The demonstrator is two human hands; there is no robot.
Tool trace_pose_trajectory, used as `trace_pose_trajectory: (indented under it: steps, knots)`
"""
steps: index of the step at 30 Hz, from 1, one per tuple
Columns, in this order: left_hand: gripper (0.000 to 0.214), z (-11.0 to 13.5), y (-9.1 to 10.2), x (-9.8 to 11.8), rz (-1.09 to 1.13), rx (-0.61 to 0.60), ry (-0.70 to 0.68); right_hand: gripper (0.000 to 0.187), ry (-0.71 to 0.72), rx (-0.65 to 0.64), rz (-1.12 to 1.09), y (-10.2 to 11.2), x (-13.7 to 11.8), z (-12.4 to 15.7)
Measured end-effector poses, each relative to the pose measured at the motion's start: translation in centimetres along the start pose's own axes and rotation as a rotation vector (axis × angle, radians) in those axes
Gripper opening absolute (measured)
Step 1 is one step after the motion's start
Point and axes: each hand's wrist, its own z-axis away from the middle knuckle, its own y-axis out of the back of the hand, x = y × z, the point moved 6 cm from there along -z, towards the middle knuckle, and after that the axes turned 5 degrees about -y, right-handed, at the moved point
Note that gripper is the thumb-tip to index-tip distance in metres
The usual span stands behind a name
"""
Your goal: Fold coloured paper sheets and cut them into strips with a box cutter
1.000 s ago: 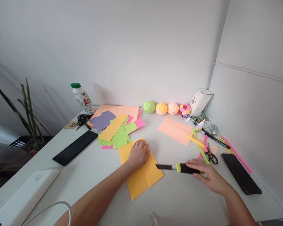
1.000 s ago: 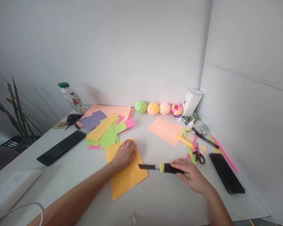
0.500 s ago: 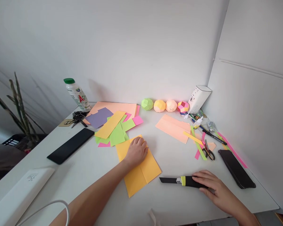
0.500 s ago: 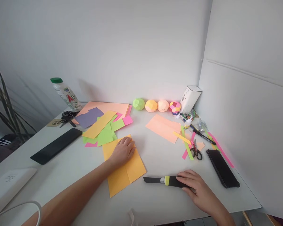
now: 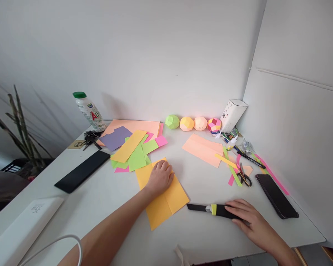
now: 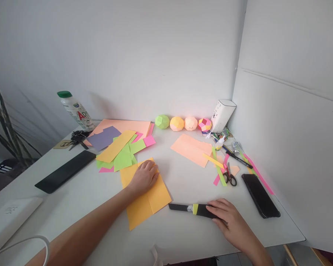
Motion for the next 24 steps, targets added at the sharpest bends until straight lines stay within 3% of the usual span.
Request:
trace_pose_trajectory:
  steps: [9,17,24]
  knots:
    - [0.020,0.2,-0.5,0.9,-0.088,0.017,0.011,0.032,0.036,0.048,0.037,0.1,-1.0,0.5]
    - [0.030,1.1,-0.3,3.7,-0.165,-0.063,0.033,0.034,0.049,-0.082,0.038,0.1,-4.2,1.8]
    - [0.070,2.8,-1.9,5.1,-0.161,-0.177,0.107,0.040,0.020,-0.163,0.031,-0.6,-5.5,2.0]
